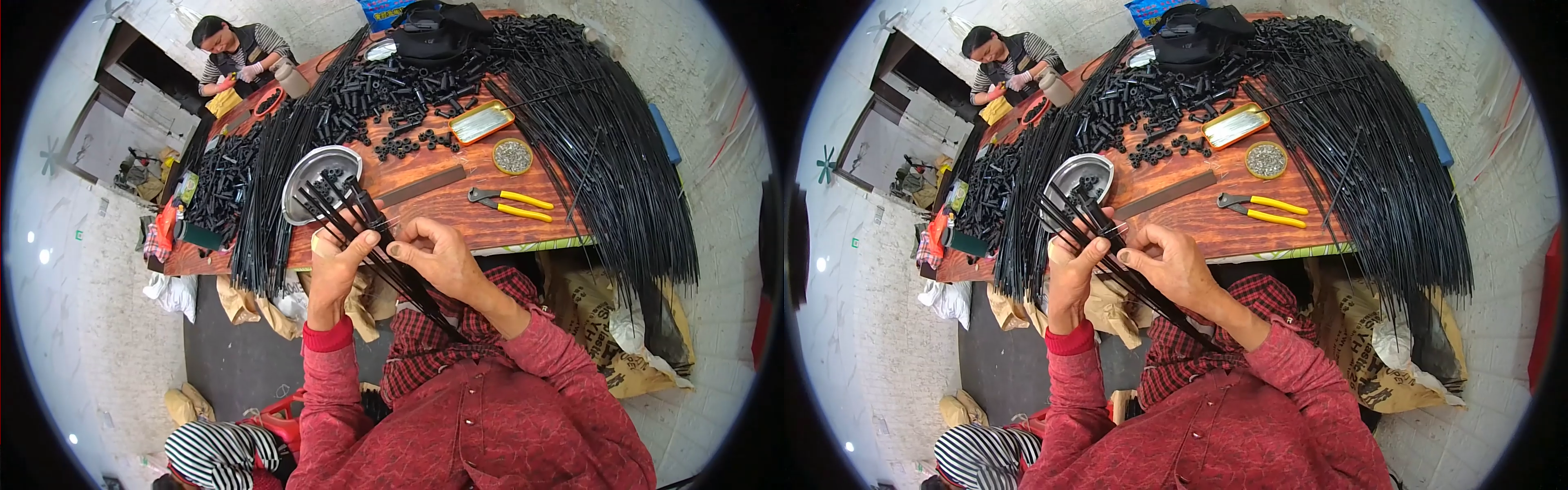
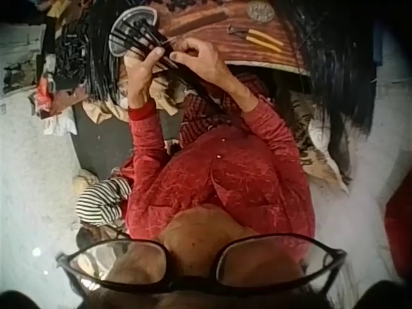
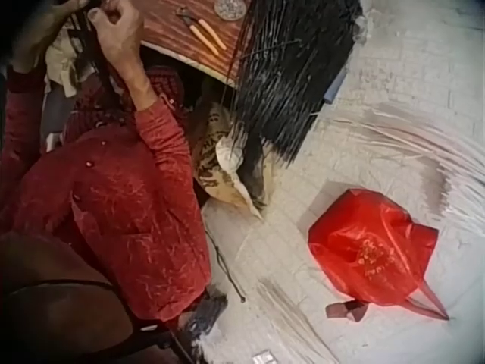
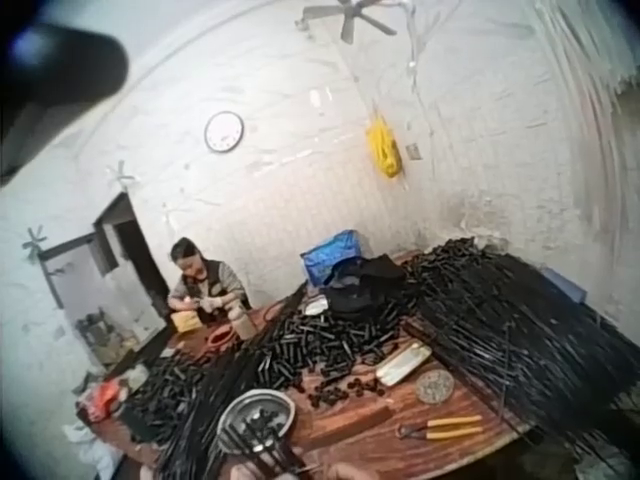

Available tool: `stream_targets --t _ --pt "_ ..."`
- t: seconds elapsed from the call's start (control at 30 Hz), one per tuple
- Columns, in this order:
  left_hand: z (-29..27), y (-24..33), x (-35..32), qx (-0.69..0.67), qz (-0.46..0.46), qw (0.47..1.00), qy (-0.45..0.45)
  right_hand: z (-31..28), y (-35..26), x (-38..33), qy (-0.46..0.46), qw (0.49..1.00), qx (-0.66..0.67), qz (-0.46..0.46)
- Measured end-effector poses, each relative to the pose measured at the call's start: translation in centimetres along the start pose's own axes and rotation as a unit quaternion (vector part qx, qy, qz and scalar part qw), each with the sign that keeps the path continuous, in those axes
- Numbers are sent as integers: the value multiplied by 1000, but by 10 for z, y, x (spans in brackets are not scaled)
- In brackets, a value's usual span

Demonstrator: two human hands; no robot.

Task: Assembling black plastic components into bundles by attaching connectors and placing them into a circular holder.

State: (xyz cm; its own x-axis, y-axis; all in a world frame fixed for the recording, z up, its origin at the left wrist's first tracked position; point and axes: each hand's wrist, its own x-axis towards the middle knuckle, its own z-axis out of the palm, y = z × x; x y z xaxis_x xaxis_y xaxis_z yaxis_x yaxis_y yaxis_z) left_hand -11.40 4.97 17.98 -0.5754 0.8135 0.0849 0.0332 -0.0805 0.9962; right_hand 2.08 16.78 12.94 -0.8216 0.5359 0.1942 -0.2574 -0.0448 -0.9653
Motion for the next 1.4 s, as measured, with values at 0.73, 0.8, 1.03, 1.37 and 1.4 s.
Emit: stream_targets --t 0.73,0.8,1.03,1.37,1.4 --pt "1 -2 -7 10 -13 1000 12 7 -10 -5 67 984 -160 -34" --pt "3 0 -9 9 -16 999 26 7 -7 -2 74 982 -173 -19" --pt "5 0 -15 -11 -14 999 38 14 -7 -8 81 982 -159 -67" --pt "-1 -2 -15 -1 15 1000 13 4 -10 -4 -7 992 -120 -33" --pt "-1 -3 -15 -1 15 1000 13 3 -9 -3 -9 992 -126 -16"
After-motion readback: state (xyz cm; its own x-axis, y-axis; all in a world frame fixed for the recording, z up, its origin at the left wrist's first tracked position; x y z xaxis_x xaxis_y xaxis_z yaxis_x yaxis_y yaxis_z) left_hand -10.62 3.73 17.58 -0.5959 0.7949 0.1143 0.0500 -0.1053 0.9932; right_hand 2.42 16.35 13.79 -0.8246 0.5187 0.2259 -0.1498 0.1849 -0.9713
